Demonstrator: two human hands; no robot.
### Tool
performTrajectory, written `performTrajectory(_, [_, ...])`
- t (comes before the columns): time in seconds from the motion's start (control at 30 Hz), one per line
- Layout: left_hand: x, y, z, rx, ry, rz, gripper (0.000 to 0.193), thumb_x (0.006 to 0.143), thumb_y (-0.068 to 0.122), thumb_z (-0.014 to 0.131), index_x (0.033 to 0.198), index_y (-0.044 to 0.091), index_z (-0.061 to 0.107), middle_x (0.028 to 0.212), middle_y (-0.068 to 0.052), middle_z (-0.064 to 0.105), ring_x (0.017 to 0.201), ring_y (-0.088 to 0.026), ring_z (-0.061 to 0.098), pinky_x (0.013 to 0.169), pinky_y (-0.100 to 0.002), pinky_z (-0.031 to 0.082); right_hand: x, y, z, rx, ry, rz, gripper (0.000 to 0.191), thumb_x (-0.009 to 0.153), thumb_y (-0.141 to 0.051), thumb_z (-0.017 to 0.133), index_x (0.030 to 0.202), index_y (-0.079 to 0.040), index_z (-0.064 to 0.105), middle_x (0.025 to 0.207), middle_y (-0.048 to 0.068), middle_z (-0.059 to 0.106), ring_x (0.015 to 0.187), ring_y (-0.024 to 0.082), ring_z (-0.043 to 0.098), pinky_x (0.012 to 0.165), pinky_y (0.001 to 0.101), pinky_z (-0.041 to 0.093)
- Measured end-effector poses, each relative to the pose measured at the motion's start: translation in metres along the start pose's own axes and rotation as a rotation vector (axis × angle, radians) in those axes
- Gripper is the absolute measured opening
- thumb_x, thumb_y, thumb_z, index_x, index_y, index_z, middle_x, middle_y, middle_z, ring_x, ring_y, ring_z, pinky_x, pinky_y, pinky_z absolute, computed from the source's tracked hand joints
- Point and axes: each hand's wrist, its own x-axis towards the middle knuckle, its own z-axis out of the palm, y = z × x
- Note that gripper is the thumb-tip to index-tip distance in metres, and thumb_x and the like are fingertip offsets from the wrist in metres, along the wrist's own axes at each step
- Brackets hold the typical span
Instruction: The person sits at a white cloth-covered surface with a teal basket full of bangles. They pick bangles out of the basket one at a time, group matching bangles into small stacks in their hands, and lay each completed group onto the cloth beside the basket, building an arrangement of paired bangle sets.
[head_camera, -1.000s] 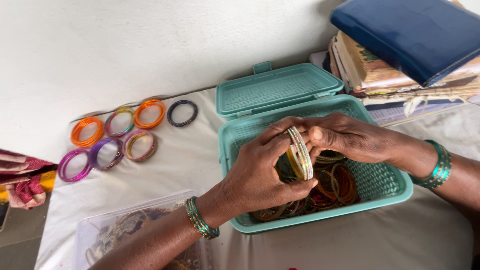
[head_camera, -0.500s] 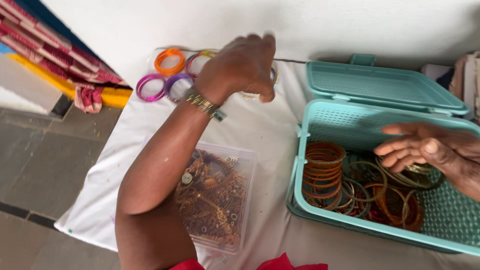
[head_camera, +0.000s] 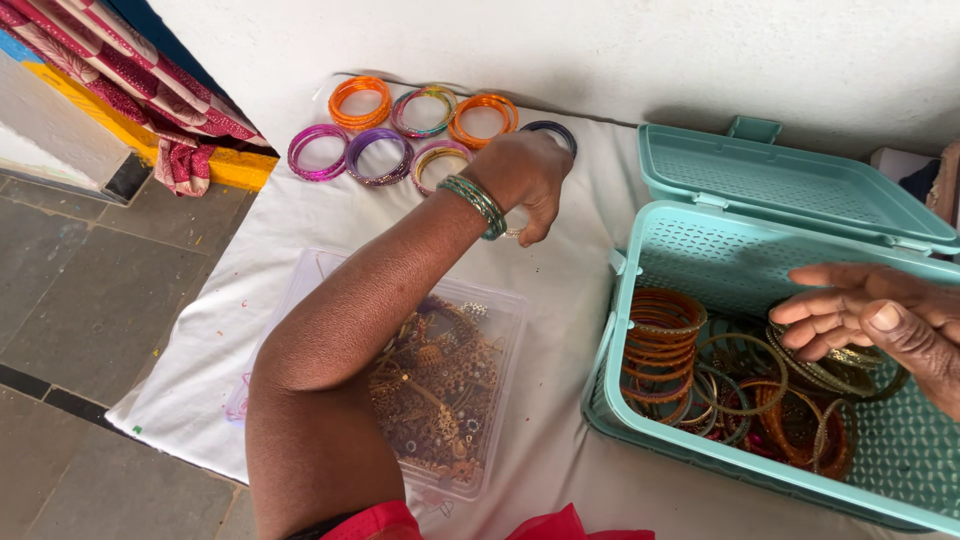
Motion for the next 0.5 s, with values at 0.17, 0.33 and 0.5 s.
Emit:
performTrajectory(0.17, [0.008,0.001,0.010,0.101,-0.016,-0.045,0.053,0.045,0.016,0.097,0.092,0.007,0.076,0.107,-0.010,0.074,0.101,-0.028,0.073,0.077,-0.042,0.057,-0.001,-0.018,0.005,-0.015,-0.012,0.022,0.076,0.108,-0.050,0.030,0.158,0.007,0.037,0.132,0.027,0.063,0.116,0.039,0.068,0.095,0.0527,0.061])
performTrajectory(0.33, [0.002,-0.004,0.025,0.107,0.140,0.001,0.051,0.042,0.004,0.092,0.089,0.010,0.076,0.106,-0.011,0.073,0.099,-0.030,0.072,0.076,-0.041,0.058,-0.003,-0.025,0.007,-0.001,-0.036,0.018,0.077,0.108,-0.050,0.030,0.159,0.007,0.036,0.135,0.027,0.061,0.118,0.039,0.066,0.097,0.0525,0.058])
performTrajectory(0.5, [0.011,-0.006,0.030,0.157,0.117,0.013,0.053,0.042,-0.001,0.092,0.092,0.010,0.076,0.106,-0.012,0.073,0.098,-0.030,0.072,0.076,-0.040,0.059,-0.002,-0.028,0.006,-0.048,-0.050,0.004,0.075,0.108,-0.049,0.028,0.158,0.007,0.037,0.134,0.026,0.062,0.117,0.038,0.067,0.097,0.0514,0.060])
